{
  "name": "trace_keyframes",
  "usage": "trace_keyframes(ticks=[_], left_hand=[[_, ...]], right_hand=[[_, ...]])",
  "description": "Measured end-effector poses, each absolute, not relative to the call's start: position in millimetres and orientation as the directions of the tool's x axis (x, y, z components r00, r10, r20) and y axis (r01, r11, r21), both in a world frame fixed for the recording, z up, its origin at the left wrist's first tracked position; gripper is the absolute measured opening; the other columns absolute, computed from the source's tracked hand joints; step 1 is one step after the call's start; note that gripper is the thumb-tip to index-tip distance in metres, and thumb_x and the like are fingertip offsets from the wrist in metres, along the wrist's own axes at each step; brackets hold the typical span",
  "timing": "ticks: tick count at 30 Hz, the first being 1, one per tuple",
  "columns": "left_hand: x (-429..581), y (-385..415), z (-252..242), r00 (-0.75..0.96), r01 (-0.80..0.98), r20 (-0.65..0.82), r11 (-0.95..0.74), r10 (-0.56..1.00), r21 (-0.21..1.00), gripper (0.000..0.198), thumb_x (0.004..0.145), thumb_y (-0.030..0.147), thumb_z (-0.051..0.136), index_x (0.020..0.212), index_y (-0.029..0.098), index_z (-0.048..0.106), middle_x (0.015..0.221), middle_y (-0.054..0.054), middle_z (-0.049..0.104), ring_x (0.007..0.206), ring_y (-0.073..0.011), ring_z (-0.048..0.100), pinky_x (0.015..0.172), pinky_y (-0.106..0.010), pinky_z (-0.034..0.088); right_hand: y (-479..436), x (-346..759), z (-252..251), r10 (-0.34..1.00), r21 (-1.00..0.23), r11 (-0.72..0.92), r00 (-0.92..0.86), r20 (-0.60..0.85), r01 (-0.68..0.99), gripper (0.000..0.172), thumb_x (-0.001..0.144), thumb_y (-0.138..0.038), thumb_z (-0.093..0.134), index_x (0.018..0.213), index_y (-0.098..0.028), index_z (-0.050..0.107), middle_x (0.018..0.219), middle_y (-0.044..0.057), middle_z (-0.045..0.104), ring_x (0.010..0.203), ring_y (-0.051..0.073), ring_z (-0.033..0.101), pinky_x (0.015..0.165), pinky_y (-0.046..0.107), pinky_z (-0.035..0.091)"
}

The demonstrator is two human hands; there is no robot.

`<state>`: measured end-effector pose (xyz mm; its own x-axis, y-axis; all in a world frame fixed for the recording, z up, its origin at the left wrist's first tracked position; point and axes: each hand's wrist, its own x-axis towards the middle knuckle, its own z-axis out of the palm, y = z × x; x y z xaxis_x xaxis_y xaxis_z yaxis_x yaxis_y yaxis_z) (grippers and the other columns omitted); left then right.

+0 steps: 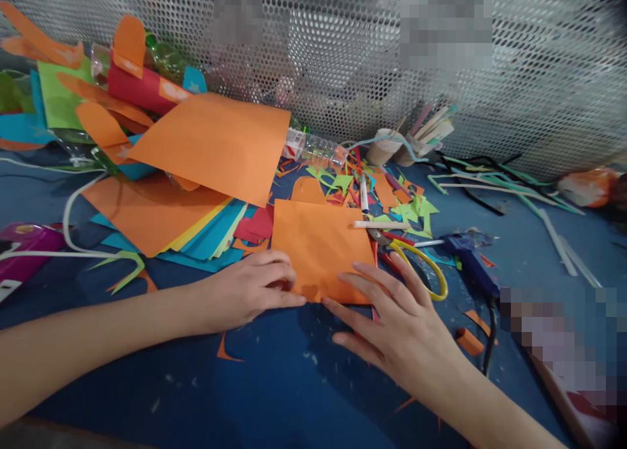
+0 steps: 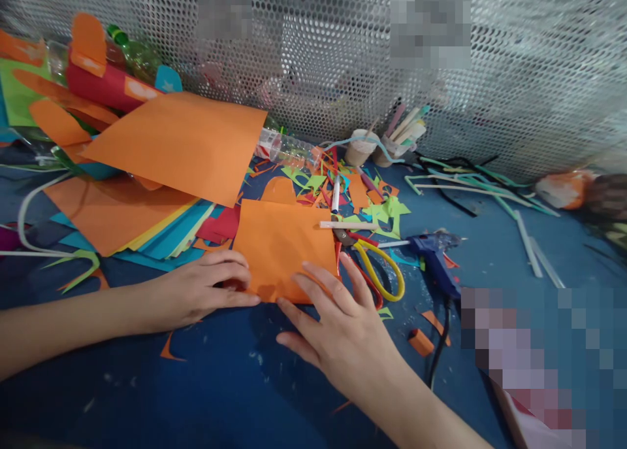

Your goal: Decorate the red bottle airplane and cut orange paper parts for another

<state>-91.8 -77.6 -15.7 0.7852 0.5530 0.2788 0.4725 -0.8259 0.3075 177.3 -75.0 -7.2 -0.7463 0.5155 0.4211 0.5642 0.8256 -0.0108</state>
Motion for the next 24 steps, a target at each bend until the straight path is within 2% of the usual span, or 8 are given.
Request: trace_keyframes(ticks=[5, 7, 12, 18, 24], left_hand=[[-94.3, -77.5, -12.3, 0.776, 0.429, 0.324, -0.829, 0.541, 0.358, 0.032, 0.083, 0.006, 0.047, 0.107, 0.019, 0.064, 0.095, -0.008, 0.063, 0.100, -0.0214, 0.051, 0.086, -0.035, 0.047], [-94.6, -77.2, -10.2, 0.764, 0.404, 0.363, -0.834, 0.533, 0.375, 0.035, 0.077, 0.003, 0.048, 0.103, 0.019, 0.065, 0.091, -0.008, 0.064, 0.099, -0.0214, 0.053, 0.086, -0.036, 0.048], [-94.2, -74.9, -2.4, 0.729, 0.335, 0.430, -0.825, 0.533, 0.454, 0.036, 0.066, 0.005, 0.047, 0.092, 0.020, 0.065, 0.083, -0.007, 0.064, 0.092, -0.0223, 0.057, 0.081, -0.038, 0.050], [-97.8, -69.4, 0.6, 0.721, 0.285, 0.432, -0.799, 0.543, 0.530, 0.029, 0.067, 0.007, 0.047, 0.085, 0.017, 0.066, 0.078, -0.009, 0.065, 0.086, -0.0222, 0.058, 0.079, -0.039, 0.051], [-99.4, -68.9, -0.3, 0.733, 0.271, 0.450, -0.826, 0.509, 0.494, 0.027, 0.065, 0.006, 0.048, 0.082, 0.016, 0.066, 0.075, -0.009, 0.067, 0.084, -0.0220, 0.061, 0.078, -0.036, 0.053]], right_hand=[[-74.1, 179.2, 6.6, 0.472, 0.087, 0.829, -0.775, 0.419, 0.552, 0.016, 0.090, -0.030, 0.055, 0.087, -0.027, 0.070, 0.101, 0.001, 0.071, 0.108, 0.022, 0.059, 0.110, 0.054, 0.027], [-73.7, 179.9, 10.3, 0.459, 0.130, 0.831, -0.799, 0.388, 0.540, 0.020, 0.090, -0.024, 0.053, 0.079, -0.027, 0.069, 0.094, 0.001, 0.071, 0.101, 0.022, 0.061, 0.110, 0.054, 0.028], [-74.7, 180.7, 12.1, 0.512, 0.122, 0.796, -0.766, 0.390, 0.593, 0.029, 0.089, -0.016, 0.048, 0.067, -0.025, 0.065, 0.080, 0.000, 0.069, 0.096, 0.020, 0.061, 0.109, 0.051, 0.031], [-75.3, 182.3, 14.4, 0.536, 0.143, 0.780, -0.768, 0.350, 0.609, 0.030, 0.087, -0.016, 0.050, 0.060, -0.024, 0.062, 0.070, 0.001, 0.064, 0.092, 0.020, 0.061, 0.107, 0.050, 0.034], [-75.5, 184.0, 14.3, 0.545, 0.141, 0.775, -0.764, 0.345, 0.617, 0.030, 0.087, -0.016, 0.050, 0.059, -0.022, 0.062, 0.068, 0.000, 0.062, 0.090, 0.020, 0.061, 0.106, 0.049, 0.035]])
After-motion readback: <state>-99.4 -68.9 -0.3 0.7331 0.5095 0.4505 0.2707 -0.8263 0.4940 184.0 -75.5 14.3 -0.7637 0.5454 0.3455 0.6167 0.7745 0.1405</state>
